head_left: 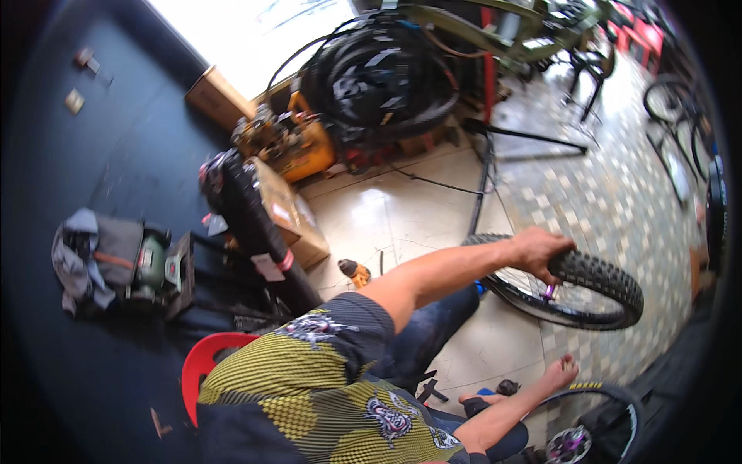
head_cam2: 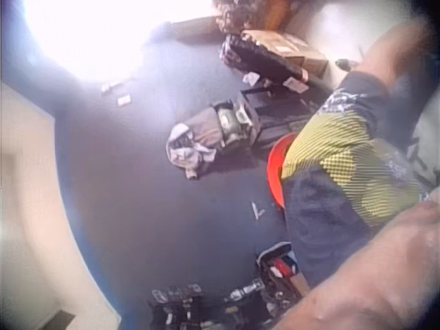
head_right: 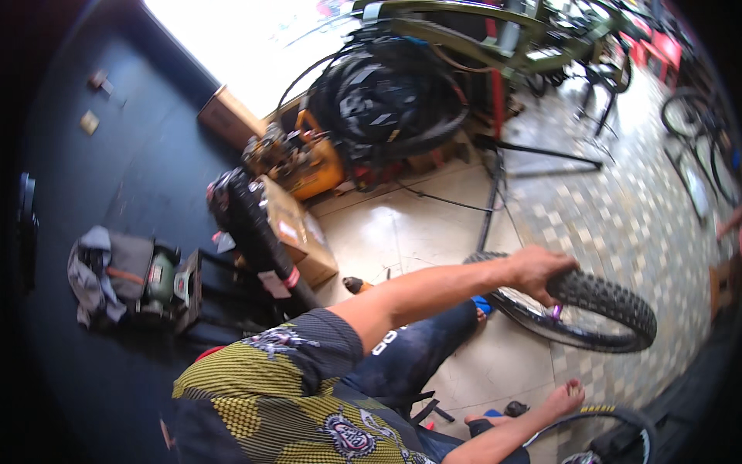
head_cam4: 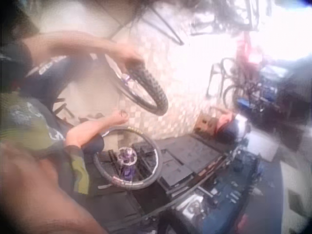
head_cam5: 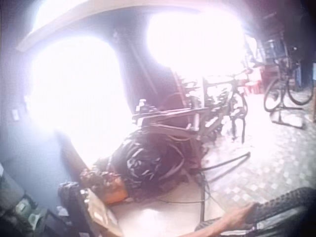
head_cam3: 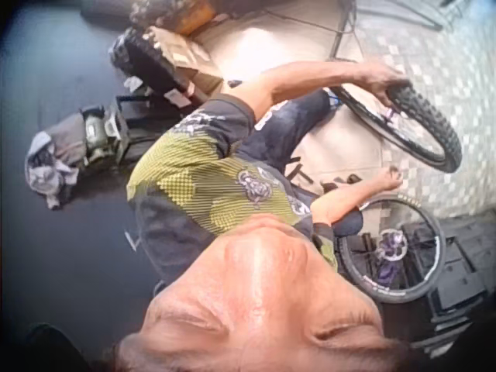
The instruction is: The person mounts a bicycle tire onto a wheel rim using tire levers. They repeatedly pry the tire bead over the rim edge, rotate the wheel, and reposition the levers to seat the tire fully around the rim.
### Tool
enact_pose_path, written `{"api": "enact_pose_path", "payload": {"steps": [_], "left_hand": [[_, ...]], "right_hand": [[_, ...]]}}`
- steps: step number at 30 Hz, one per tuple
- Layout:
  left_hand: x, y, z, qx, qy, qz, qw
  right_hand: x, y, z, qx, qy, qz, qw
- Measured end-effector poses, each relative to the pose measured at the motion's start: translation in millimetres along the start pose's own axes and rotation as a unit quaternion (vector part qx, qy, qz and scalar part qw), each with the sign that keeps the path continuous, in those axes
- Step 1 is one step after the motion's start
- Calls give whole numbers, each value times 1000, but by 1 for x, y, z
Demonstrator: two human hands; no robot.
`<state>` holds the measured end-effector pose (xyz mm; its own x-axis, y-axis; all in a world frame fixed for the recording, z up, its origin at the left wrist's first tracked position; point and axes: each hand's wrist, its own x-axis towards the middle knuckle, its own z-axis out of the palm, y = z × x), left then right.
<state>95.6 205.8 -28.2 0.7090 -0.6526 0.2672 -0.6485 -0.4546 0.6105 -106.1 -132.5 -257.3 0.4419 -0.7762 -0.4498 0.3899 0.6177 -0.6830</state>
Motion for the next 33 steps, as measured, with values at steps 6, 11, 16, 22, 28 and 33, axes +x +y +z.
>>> {"api": "enact_pose_path", "payload": {"steps": [6,11,16,22,28,33], "left_hand": [[-67,-11,3,8,0,-29,1000],[-78,6,7,57,52,-28,997],[-128,4,24,51,91,-127,986],[-170,-8,49,80,105,-176,976],[-187,-27,42,56,96,-124,986],[-181,-21,46,31,132,-127,983]], "right_hand": [[-77,-22,126,-4,3,-60,998],[-148,-9,244,-11,-365,-65,929],[-383,30,321,-60,-487,-44,870],[-522,61,368,-174,-763,-81,617],[-441,202,396,-536,-751,93,373],[-268,284,392,-696,-552,38,458]]}}
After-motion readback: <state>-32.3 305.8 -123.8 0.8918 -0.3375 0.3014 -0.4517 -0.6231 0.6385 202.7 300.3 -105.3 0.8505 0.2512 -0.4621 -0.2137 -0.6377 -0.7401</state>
